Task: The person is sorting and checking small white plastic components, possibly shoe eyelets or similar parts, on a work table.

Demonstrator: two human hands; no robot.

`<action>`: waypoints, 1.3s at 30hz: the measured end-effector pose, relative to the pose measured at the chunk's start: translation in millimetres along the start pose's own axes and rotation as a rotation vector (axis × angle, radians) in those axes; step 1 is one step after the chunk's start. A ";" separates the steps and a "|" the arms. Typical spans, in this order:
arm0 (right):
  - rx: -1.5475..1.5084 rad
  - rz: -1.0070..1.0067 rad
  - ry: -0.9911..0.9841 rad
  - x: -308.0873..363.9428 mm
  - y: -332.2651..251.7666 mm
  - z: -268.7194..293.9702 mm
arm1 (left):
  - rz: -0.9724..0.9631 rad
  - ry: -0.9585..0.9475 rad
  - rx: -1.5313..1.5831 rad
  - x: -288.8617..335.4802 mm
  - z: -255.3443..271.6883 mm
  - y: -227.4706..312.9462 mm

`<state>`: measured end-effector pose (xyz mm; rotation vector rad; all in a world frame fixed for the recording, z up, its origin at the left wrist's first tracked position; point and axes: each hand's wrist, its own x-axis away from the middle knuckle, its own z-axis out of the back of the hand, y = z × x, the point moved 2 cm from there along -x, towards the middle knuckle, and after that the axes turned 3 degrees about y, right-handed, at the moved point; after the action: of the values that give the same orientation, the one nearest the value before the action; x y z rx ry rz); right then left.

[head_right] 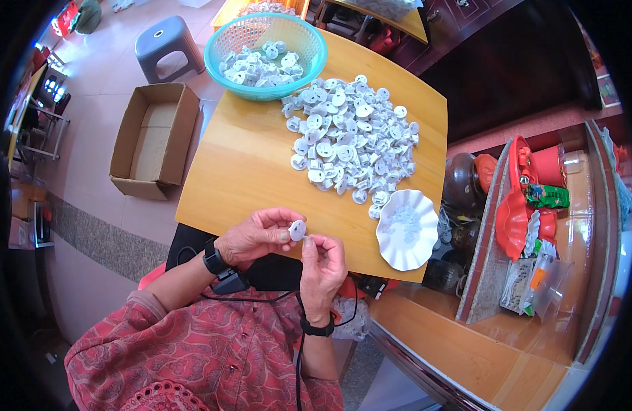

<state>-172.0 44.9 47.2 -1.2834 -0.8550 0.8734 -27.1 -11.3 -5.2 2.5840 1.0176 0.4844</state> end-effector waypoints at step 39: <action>0.096 0.012 -0.013 6.8 -2.0 -5.4 | -0.015 0.050 -0.178 -0.1 -1.7 -7.1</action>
<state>-164.1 48.6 49.0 -1.2017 -0.8072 0.9223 -32.1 -6.1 -6.6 2.4163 0.9628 0.6101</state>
